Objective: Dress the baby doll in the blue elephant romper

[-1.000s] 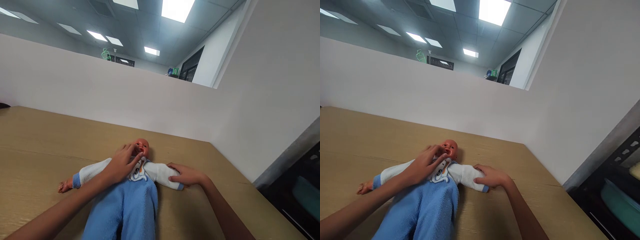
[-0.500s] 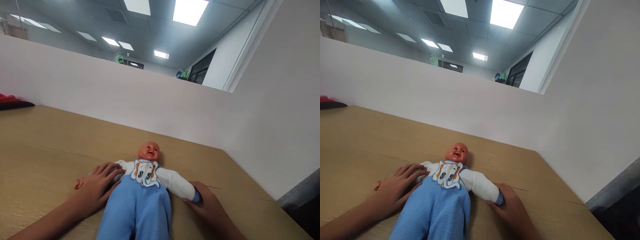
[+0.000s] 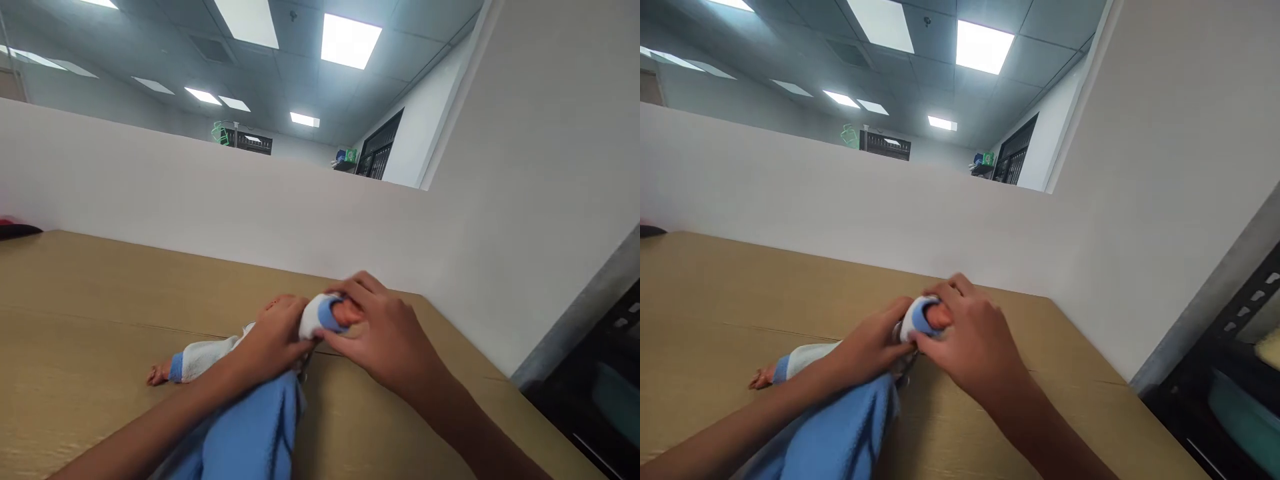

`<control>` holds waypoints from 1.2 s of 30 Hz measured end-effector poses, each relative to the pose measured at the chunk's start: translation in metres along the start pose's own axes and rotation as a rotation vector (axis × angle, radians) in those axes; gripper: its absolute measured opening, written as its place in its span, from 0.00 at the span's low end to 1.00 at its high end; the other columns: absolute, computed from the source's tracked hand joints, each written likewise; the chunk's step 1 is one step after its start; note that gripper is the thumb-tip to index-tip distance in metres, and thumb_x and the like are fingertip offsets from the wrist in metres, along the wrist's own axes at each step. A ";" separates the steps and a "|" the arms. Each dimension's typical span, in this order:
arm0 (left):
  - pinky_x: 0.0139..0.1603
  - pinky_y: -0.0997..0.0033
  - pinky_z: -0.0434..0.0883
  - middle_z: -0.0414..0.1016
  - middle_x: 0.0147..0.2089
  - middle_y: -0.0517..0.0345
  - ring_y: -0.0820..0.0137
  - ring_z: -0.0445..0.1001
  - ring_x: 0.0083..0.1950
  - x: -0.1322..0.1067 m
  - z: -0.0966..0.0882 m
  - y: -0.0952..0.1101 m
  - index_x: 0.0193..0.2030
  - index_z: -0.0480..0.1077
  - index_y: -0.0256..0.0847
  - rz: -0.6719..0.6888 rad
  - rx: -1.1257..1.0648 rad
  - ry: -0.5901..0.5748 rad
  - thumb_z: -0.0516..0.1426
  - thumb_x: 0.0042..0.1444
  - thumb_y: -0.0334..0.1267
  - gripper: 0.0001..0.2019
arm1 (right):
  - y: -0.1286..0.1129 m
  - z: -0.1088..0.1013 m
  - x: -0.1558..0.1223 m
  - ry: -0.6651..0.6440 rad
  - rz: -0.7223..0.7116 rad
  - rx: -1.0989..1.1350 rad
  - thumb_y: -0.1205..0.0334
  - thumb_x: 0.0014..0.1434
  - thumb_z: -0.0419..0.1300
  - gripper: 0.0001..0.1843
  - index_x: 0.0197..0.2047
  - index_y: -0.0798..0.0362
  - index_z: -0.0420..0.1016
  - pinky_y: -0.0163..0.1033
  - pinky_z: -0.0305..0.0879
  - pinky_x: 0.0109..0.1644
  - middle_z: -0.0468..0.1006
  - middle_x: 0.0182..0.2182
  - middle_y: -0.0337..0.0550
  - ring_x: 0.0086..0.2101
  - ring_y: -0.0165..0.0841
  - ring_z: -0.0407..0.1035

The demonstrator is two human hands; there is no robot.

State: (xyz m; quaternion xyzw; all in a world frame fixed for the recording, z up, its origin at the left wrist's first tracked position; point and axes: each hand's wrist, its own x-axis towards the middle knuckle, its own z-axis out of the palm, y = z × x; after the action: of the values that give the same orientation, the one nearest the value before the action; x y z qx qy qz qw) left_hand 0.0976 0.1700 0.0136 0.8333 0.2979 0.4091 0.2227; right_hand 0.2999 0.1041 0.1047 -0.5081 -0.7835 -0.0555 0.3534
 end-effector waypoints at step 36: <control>0.33 0.68 0.77 0.85 0.33 0.56 0.61 0.81 0.32 0.009 -0.042 -0.060 0.41 0.77 0.39 -0.636 -0.933 0.468 0.78 0.36 0.53 0.30 | -0.033 0.183 -0.074 0.018 0.401 1.099 0.58 0.56 0.74 0.22 0.53 0.43 0.77 0.50 0.66 0.60 0.72 0.51 0.43 0.50 0.43 0.69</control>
State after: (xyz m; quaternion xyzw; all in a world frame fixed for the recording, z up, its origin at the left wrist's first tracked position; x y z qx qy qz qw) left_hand 0.0487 0.2247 0.0054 0.4058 0.3626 0.5821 0.6042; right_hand 0.1987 0.1133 -0.0674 -0.3879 -0.5829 0.4229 0.5753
